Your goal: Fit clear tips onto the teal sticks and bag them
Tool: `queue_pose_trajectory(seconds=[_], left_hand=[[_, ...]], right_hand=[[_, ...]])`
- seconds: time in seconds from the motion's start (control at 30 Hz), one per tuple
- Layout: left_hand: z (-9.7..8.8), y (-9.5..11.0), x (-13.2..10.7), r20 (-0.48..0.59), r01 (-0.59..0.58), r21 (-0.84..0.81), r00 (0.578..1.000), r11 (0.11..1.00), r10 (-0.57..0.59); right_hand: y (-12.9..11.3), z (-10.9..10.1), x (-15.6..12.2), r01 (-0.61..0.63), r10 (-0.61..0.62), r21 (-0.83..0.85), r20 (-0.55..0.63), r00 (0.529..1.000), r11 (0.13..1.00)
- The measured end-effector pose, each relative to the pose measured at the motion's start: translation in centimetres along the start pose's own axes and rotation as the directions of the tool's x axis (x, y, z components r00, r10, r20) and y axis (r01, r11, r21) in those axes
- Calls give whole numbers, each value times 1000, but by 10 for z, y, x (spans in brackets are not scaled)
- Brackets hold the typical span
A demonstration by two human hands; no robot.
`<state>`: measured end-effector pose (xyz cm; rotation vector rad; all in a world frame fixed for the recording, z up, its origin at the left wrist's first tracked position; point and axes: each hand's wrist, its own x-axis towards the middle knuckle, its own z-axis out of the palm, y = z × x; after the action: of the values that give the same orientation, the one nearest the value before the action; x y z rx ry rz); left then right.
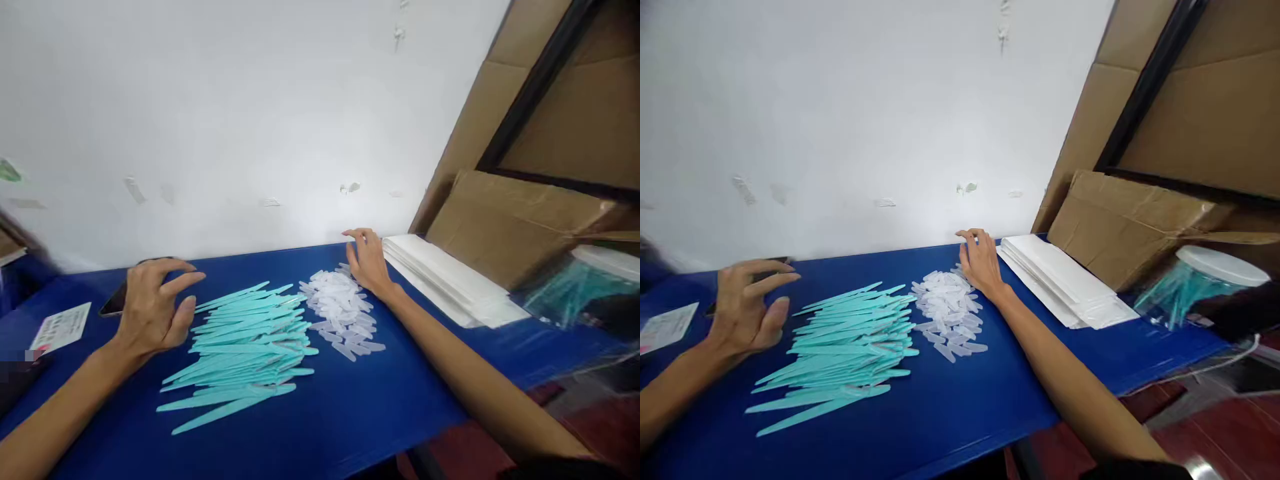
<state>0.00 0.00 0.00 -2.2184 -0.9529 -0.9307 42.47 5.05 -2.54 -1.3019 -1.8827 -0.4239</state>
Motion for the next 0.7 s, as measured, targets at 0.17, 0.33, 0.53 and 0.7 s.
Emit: queue_pose_trajectory(seconds=[0.17,0.33,0.53,0.7], left_hand=[[-1,3,-3,7,12,23,1000,1000,-12],[0,10,2,-4,-81,31,997,996,81],[-3,17,8,-22,-116,-28,993,993,115],[-8,19,11,-1,-77,6,997,997,77]], right_hand=[[0,2,2,5,-5,14,4,1000,1000],[-1,-2,4,7,-7,35,-1,1000,999],[-8,-7,8,20,-21,62,11,1000,998],[-18,-9,11,67,-74,90,79,994,994]])
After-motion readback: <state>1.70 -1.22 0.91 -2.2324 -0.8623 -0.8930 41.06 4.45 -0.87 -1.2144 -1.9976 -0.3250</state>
